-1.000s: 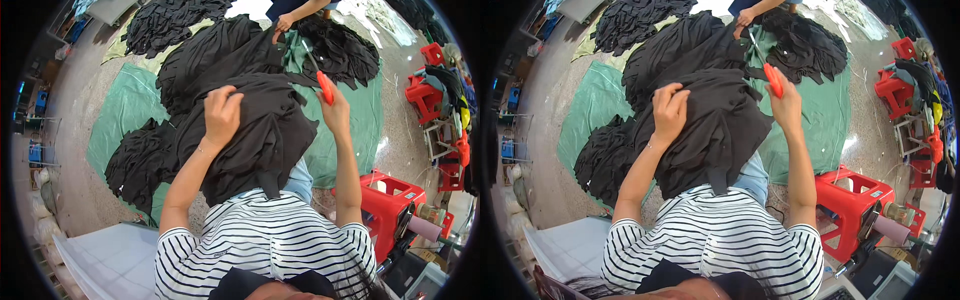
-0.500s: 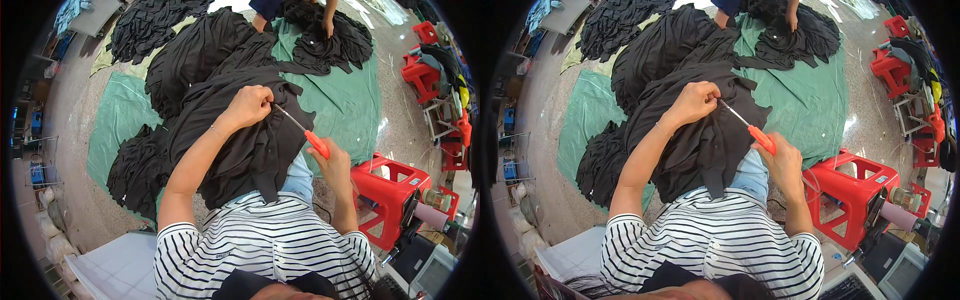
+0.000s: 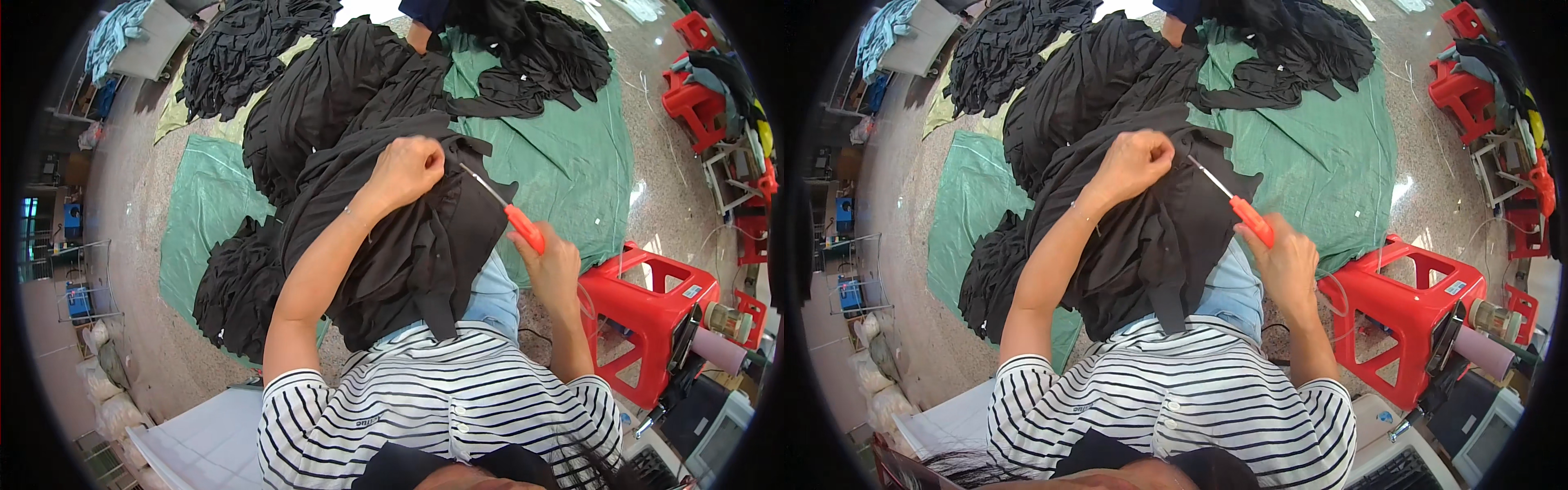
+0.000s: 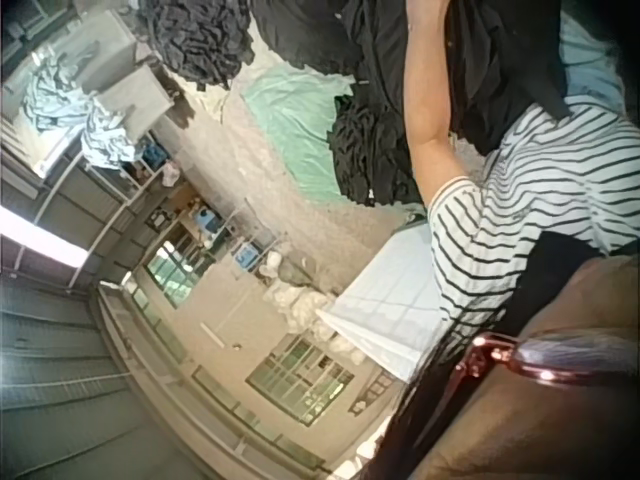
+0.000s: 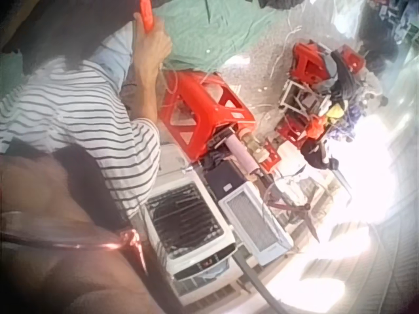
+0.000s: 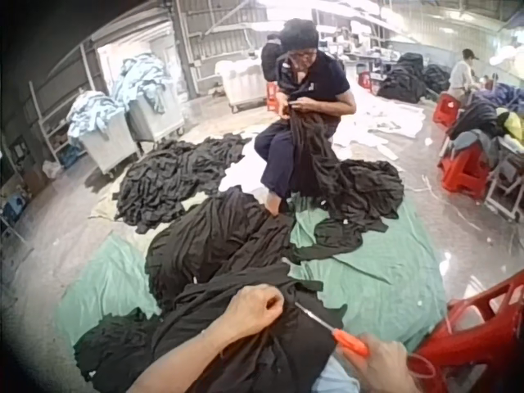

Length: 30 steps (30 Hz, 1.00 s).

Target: Trim excess threads and cut fabric pieces using scissors in a manufacturing setting.

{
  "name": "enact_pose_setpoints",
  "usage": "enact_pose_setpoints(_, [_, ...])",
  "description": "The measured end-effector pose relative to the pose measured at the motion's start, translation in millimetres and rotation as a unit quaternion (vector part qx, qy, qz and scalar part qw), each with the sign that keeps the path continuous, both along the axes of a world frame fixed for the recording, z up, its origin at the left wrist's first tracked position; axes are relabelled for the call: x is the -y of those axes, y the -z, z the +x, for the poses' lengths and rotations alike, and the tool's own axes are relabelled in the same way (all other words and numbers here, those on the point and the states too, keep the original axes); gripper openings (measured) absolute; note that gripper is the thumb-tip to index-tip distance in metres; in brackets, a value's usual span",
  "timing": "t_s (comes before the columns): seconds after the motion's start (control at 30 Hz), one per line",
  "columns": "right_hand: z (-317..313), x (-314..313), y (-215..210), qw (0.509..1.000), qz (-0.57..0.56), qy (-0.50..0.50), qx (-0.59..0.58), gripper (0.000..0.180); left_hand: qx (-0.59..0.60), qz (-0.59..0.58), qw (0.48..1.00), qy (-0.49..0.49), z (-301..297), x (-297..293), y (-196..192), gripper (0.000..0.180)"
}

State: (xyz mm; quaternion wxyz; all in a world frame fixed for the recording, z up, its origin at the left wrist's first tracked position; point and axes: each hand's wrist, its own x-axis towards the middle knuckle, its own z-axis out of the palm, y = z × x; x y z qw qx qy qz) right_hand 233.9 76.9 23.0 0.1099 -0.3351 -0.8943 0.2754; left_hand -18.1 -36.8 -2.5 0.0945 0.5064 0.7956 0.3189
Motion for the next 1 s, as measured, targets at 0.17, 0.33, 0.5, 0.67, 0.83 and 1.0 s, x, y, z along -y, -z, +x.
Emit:
enact_pose_setpoints(0.17, [-2.9, -7.4, 4.3, 0.999, -0.016, 0.018, -0.025, 0.037, -0.111, -0.12, 0.977, 0.137, -16.1, -36.0, 2.1, 0.013])
enact_pose_setpoints(0.33, [-4.7, -11.5, 3.9, 0.999, -0.026, 0.019, 0.006, 0.037, -0.116, -0.273, 0.94, 0.171, -29.6, -56.2, -8.3, 0.008])
enact_pose_setpoints(0.5, [-9.8, -11.8, 3.6, 1.0, -0.022, -0.002, 0.001, 0.038, -0.062, -0.216, 0.961, 0.162, -43.2, -46.8, -1.5, 0.012])
enact_pose_setpoints(0.67, [-18.8, -12.8, 1.1, 0.999, -0.017, -0.019, 0.021, 0.041, -0.029, -0.176, 0.977, 0.12, -46.7, -39.2, 5.9, 0.014])
enact_pose_setpoints(0.83, [-20.2, -13.2, 5.3, 0.999, -0.012, -0.025, 0.037, 0.044, -0.032, -0.178, 0.977, 0.115, -45.9, -37.5, 8.3, 0.012])
enact_pose_setpoints(1.0, [-23.3, -13.1, 9.7, 1.0, -0.01, -0.012, 0.014, 0.046, -0.047, -0.167, 0.978, 0.114, -46.7, -32.8, 12.6, 0.009])
